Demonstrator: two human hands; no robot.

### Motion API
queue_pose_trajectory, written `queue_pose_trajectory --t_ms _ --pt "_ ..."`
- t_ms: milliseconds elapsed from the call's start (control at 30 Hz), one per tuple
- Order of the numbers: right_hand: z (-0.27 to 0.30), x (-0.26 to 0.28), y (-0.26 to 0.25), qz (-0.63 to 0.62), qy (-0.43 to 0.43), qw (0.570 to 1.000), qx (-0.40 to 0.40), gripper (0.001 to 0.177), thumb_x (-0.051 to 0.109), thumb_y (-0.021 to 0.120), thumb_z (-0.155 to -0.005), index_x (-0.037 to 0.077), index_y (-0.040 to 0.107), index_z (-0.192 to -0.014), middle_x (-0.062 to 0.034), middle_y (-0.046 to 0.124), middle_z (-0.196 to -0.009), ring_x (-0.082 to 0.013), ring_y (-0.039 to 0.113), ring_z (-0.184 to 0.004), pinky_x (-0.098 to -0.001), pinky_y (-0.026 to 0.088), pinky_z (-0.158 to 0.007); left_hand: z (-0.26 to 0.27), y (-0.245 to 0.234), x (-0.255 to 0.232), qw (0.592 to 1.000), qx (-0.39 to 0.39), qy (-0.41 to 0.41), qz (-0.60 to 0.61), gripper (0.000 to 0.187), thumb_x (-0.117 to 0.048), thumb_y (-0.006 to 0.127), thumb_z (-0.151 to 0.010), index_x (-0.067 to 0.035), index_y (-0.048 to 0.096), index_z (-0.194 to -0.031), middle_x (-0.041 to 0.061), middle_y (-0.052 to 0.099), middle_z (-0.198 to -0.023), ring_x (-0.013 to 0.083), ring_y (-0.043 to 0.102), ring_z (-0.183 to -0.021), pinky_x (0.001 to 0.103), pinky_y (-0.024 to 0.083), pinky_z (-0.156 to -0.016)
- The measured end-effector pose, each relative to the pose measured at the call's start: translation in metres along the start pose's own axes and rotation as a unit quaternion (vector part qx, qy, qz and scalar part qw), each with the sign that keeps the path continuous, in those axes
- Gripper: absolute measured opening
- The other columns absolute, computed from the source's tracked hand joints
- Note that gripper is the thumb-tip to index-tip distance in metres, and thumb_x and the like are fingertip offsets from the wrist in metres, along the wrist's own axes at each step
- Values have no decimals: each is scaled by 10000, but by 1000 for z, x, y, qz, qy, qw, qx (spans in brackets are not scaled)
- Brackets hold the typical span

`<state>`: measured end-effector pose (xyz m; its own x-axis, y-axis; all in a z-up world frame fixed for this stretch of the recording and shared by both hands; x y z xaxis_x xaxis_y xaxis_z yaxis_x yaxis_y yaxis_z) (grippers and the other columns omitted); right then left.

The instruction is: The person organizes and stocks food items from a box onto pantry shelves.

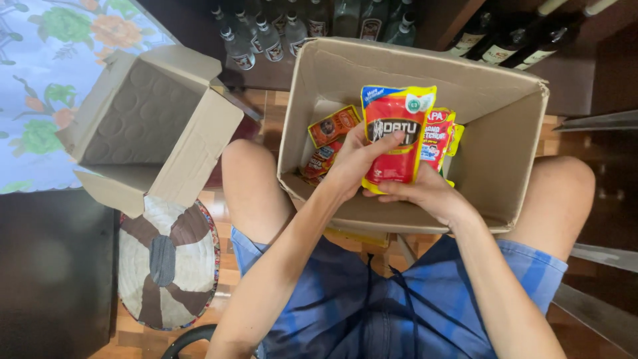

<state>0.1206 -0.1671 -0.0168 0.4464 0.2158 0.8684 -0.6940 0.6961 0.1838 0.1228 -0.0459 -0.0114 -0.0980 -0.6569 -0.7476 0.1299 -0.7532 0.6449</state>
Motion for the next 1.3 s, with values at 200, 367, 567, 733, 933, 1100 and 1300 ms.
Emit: queue_pose_trajectory --t_ms 200,367,567,733,933,1100,1300 --pt "0 -19 -20 37 83 994 -56 394 151 753 -869 -5 657 -1217 -145 755 -1043 -302 787 -870 -345 584 -673 -4 2 -4 1000 -13 9 11 312 -162 785 -929 -4 695 -1182 72 755 -1081 119 714 -931 317 597 -818" --pt "3 -4 -2 43 37 998 11 404 196 752 -866 19 675 -1220 -118 783 -1060 -235 797 -943 -297 626 -750 -2 -1 -6 999 -29 27 -21 294 -158 785 -934 16 709 -1159 96 764 -1053 139 721 -894 329 607 -790" --pt "2 -15 -10 44 68 997 -18 412 192 744 -870 21 661 -1235 -121 773 -1073 -268 789 -914 -340 590 -725 -2 0 -4 999 -36 19 1 292 -159 779 -932 5 705 -1162 84 765 -1056 130 724 -908 326 609 -801" --pt "-4 -8 -6 83 -18 996 10 477 184 758 -868 53 616 -1304 -73 733 -1167 -190 727 -1035 -308 618 -798 -1 -4 -7 998 -52 35 -11 300 -147 799 -915 12 702 -1150 96 761 -1056 144 723 -906 332 609 -799" --pt "0 -20 -11 32 95 995 -14 442 189 742 -882 18 633 -1275 -141 761 -1110 -284 793 -955 -339 583 -724 -4 -6 0 998 -66 15 16 308 -170 810 -886 -18 697 -1129 71 766 -1033 132 727 -883 324 614 -780" --pt "3 0 2 66 69 995 2 419 210 736 -874 44 656 -1250 -101 775 -1103 -241 794 -959 -318 630 -734 -6 -15 0 996 -89 27 -9 297 -177 809 -898 11 710 -1105 97 768 -1009 144 723 -842 334 611 -737" --pt "-2 -25 -15 26 94 995 -16 441 230 736 -858 51 634 -1248 -89 759 -1099 -277 794 -927 -321 578 -683 -4 -7 3 997 -77 -12 25 284 -166 797 -890 -9 691 -1101 91 774 -1019 155 747 -869 342 631 -760"
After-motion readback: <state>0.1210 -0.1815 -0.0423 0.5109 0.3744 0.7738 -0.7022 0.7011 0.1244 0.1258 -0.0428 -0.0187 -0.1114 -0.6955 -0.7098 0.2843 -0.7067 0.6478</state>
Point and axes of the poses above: each hand's wrist, its own z-axis away from the middle knuckle, its own y-axis out of the palm, x = y × z, the point moved 8 cm from there along -z, towards the middle knuckle
